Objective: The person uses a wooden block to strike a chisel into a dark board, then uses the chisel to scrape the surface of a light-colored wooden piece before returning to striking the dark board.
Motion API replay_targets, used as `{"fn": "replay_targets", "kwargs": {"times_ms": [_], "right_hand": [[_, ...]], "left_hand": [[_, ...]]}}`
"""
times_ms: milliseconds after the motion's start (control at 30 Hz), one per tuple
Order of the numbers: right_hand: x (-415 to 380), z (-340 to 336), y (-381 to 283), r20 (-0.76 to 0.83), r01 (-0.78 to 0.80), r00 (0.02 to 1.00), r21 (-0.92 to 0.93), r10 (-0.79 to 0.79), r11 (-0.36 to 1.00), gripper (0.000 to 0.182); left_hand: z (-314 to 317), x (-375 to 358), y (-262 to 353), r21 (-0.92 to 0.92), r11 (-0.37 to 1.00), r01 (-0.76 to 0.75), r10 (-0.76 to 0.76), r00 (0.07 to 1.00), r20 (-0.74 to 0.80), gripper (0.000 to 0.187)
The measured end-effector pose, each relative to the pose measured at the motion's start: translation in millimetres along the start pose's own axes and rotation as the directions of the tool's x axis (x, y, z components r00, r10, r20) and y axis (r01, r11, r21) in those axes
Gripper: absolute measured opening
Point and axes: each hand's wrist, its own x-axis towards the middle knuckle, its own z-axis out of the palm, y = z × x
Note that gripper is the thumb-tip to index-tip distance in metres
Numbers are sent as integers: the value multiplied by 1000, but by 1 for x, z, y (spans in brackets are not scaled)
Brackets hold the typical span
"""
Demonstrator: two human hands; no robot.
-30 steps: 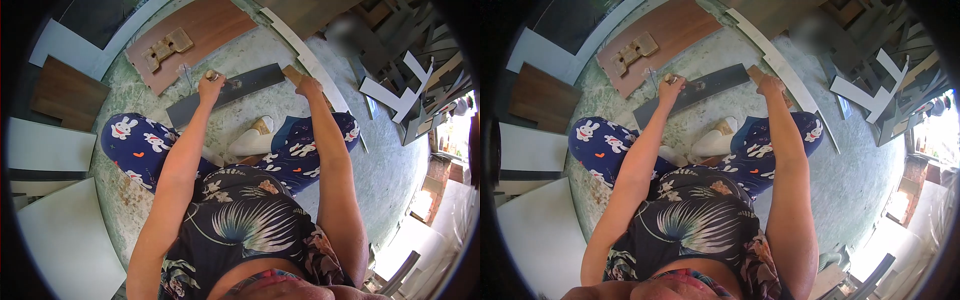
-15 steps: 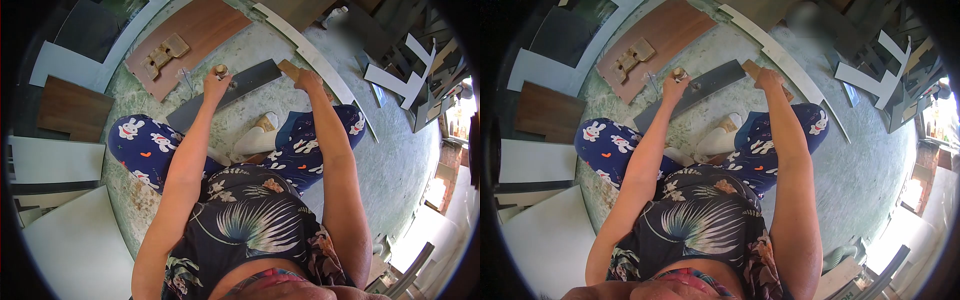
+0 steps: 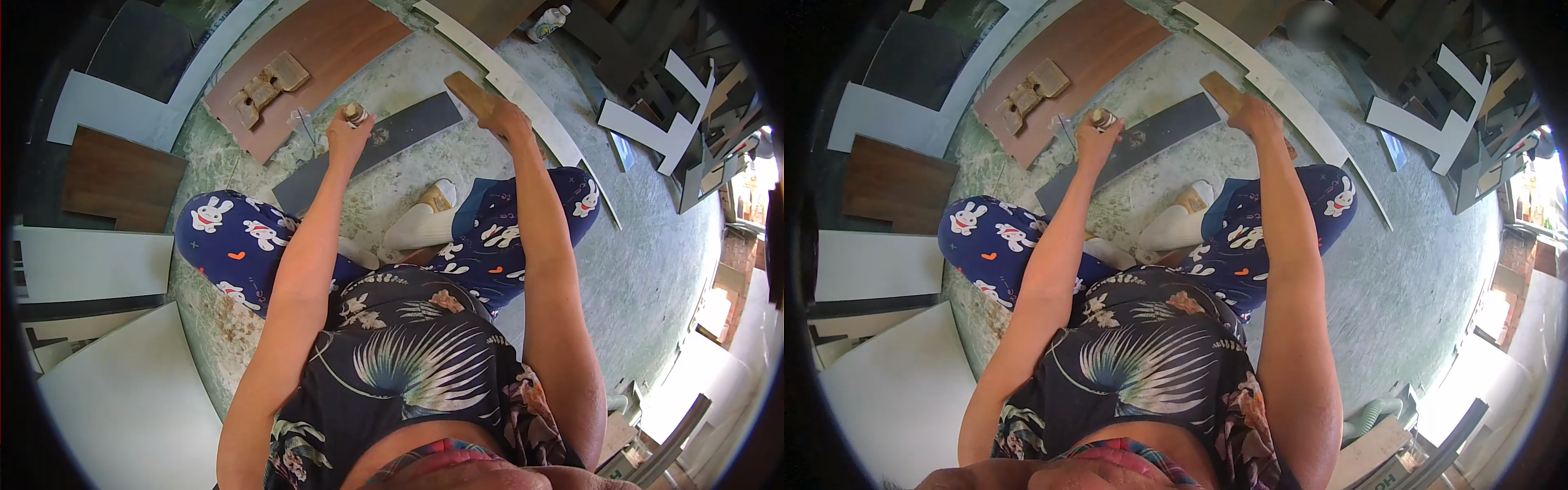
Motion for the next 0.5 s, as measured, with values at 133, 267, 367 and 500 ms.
{"fn": "replay_targets", "kwargs": {"times_ms": [133,267,367,500], "right_hand": [[-21,-17,-17,-55,20,998,88,-15,996,77],[-25,-21,-19,-75,69,995,113,-61,991,80],[-25,-21,-19,-107,75,992,139,-60,988,77],[-29,-22,-22,-164,105,983,152,-80,983,75]], "left_hand": [[2,-2,5,6,1000,-8,8,1000,4,33],[3,-5,9,18,1000,-22,22,1000,-3,35],[5,-6,11,-9,1000,-16,16,1000,3,36],[8,-4,1,41,997,-58,57,998,9,36]]}}
